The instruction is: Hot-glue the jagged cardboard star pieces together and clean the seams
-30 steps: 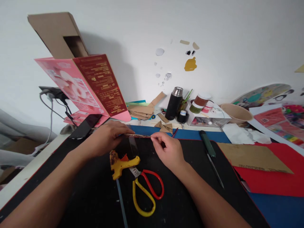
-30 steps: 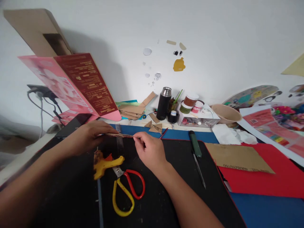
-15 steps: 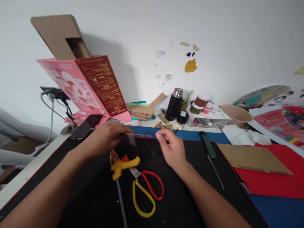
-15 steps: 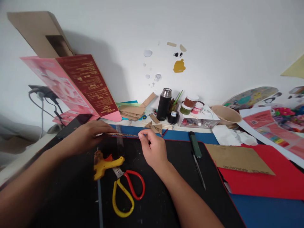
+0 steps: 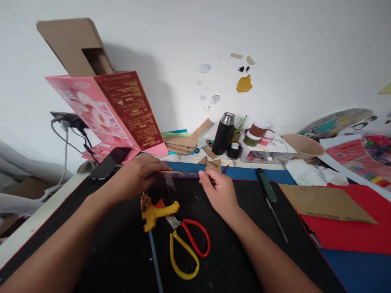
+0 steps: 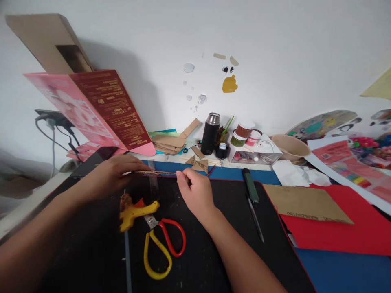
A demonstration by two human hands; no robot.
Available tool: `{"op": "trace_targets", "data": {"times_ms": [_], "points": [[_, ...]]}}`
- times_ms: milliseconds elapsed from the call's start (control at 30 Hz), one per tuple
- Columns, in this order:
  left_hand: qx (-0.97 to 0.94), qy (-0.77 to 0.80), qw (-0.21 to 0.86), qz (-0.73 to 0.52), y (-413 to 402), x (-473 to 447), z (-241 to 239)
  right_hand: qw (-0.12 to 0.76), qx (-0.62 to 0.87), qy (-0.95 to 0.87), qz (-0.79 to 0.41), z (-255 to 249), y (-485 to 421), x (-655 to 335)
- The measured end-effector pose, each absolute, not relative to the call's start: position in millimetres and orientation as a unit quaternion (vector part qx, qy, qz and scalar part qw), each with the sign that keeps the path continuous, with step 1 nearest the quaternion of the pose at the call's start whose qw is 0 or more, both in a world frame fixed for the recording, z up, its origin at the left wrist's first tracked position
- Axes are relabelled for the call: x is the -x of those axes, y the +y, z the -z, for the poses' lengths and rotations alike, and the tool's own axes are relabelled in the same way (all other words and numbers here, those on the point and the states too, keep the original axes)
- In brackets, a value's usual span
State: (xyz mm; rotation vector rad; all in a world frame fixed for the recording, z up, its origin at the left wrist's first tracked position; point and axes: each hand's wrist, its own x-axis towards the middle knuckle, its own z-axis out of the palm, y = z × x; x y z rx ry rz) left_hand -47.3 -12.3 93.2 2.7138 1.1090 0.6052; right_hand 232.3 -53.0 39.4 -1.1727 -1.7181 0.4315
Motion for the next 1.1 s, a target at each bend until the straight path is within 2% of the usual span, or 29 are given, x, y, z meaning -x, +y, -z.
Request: {"op": "trace_targets", "data": {"times_ms": [200,567,1100], "points": [[-0.906,0.364,0.063,-0.208,-12.0,48.1,-91.2,0.498,0.467,-0.69,-0.237,-36.6,-52.8,-230.4],[-0.909,0.365,0.06,-0.192,-14.8,44.4,-91.1,0.445,0.457,-0.757,-0.141,-30.9,-56.8,-230.1],[-0.906,0.371,0.071,-0.191,-15.3,44.9,-88.4,0.396,0.45,-0.796,-0.084,-32.7,-56.3,-233.6]]}}
